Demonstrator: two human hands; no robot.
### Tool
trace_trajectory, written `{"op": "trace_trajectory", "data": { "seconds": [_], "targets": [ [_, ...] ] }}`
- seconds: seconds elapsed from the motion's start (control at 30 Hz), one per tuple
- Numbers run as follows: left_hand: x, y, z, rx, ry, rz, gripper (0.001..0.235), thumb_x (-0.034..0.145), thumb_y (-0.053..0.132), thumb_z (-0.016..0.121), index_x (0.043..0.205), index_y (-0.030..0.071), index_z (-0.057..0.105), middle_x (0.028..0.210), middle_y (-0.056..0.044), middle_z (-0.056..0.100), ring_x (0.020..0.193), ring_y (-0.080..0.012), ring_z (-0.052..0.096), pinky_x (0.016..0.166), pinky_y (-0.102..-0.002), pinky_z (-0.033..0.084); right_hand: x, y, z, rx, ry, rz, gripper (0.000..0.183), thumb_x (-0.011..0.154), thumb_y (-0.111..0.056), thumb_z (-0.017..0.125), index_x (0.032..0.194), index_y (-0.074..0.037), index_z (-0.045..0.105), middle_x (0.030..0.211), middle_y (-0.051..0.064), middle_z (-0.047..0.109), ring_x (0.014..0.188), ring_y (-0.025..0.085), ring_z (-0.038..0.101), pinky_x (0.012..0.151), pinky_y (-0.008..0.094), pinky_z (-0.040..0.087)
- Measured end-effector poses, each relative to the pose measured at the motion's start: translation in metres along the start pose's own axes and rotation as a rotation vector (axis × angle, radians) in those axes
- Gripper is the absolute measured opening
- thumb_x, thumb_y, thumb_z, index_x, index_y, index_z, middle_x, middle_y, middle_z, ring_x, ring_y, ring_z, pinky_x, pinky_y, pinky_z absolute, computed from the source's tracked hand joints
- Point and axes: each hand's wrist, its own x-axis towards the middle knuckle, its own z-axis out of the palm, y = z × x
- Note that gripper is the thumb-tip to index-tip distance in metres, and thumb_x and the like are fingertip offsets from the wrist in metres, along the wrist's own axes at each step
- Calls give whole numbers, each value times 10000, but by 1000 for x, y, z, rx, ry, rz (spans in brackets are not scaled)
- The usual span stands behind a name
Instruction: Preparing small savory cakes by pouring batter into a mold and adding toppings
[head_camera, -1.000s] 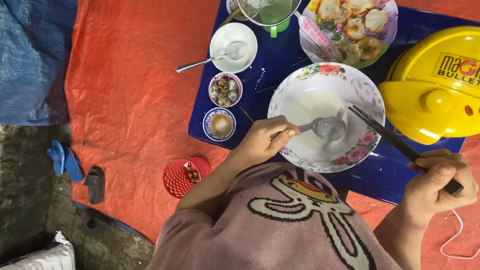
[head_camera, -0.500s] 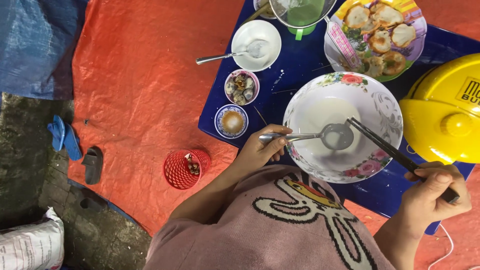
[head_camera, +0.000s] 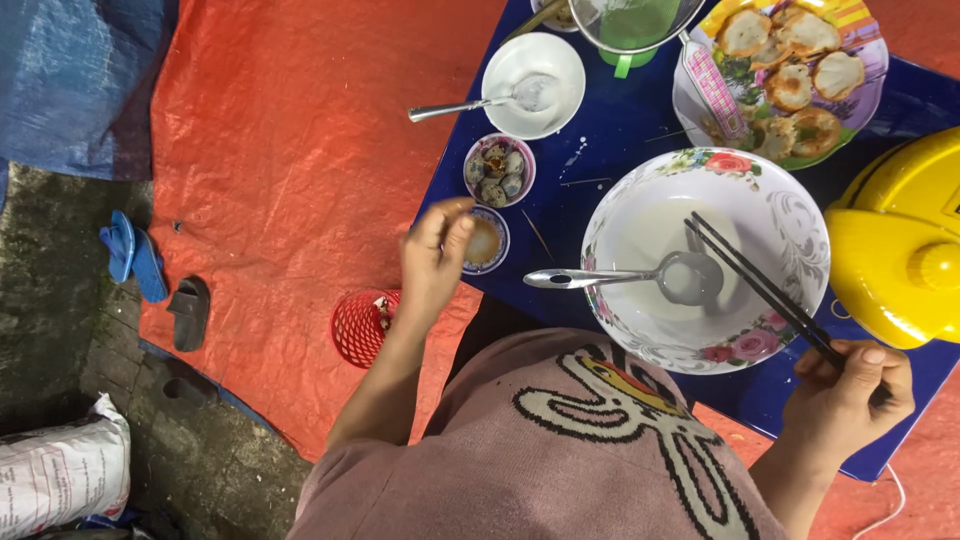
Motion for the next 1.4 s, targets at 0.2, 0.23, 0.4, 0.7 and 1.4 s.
{"op": "trace_trajectory", "data": {
  "seconds": [0.2,0.23,0.4,0.7,1.4],
  "targets": [
    [9,-10,-25,101,216,76,191,1070,220,590,1122,68,691,1080,-84,746,919,-186,719,794,-329,559,-2,-2,7,58,-42,102,330,1140,-398,682,983,-126,583,748,10,511,594,145,471,564,268,373],
    [8,-16,-30,104,219,71,191,1070,220,590,1122,68,691,1080,-84,746,919,-186,719,794,-329,559,-1,1,6,57,-48,105,330,1140,-398,682,983,-126,583,748,10,511,594,145,471,564,268,373],
    [-1,-30,-37,116,172,-47,110,1029,141,653,991,67,724,899,-39,723,741,-119,635,650,-290,504,1,12,-3,92,-65,116,192,1118,-339,709,1041,-205,595,993,-3,652,636,153,525,572,281,446],
    [-21,-3,-11,-366,-696,-12,615,1000,-37,656,1523,190,425,1056,-100,667,927,-165,717,826,-262,661,1,10,2,156,-112,28,228,1100,-262,736,1009,-150,558,819,16,509,621,149,482,576,282,448],
    [-18,93,60,-26,-544,667,160,1016,26,692,1166,78,674,905,-66,516,800,-230,564,721,-338,505,-3,-42,16,-226,-91,-384,400,1235,-190,475,941,47,606,872,194,615,653,216,559,665,311,434]
  ]
}}
